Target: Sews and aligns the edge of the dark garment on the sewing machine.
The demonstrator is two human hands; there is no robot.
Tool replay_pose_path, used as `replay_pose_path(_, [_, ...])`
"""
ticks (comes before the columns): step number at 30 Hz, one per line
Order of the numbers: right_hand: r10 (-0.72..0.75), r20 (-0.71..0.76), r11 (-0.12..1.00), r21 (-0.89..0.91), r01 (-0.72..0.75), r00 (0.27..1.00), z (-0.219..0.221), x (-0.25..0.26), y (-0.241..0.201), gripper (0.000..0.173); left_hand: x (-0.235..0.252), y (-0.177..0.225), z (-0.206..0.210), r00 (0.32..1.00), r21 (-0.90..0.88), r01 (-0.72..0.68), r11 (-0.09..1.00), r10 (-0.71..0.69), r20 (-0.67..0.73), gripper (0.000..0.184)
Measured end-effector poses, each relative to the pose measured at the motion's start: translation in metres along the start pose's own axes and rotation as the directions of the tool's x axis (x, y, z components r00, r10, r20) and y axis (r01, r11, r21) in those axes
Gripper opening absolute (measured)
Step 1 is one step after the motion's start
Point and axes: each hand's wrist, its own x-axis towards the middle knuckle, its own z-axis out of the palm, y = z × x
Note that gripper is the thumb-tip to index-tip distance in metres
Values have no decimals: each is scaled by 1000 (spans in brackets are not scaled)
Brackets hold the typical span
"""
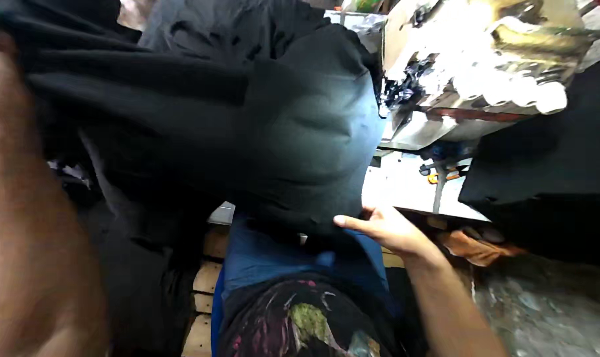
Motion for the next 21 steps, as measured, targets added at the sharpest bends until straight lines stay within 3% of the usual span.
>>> replay_pose_path(2, [-210,-50,975,62,212,977,13,3,18,24,-5,-5,26,986,43,-163,986,161,31,75])
replay_pose_path(5, [-350,-134,924,116,365,927,19,2,31,29,-27,-6,87,859,75,-483,872,456,233,75])
replay_pose_path(8, [-313,-79,917,233,322,947,18,4,32,28,-50,-33,148,826,218,-461,860,326,460,59])
replay_pose_path(10, [-290,51,911,320,260,956,16,9,27,34,-76,-16,127,808,106,-437,893,338,483,59])
replay_pose_path(12, [-301,188,898,387,211,935,14,10,23,40,-145,19,90,729,-192,-451,871,484,484,52])
replay_pose_path(14, [-344,278,870,454,193,897,12,13,16,36,-214,43,74,521,-534,-421,733,678,519,48])
replay_pose_path(15, [-358,310,859,479,181,881,13,12,12,34,-239,50,74,404,-604,-419,678,735,545,47])
replay_pose_path(16, [-368,333,855,488,175,868,14,10,7,32,-254,54,76,332,-628,-445,639,769,546,45])
replay_pose_path(17, [-379,346,854,489,180,858,15,8,3,32,-261,56,79,314,-629,-481,610,790,526,41])
replay_pose_path(21, [-433,363,852,464,243,825,11,-7,-4,39,-259,63,86,351,-638,-477,604,797,492,23])
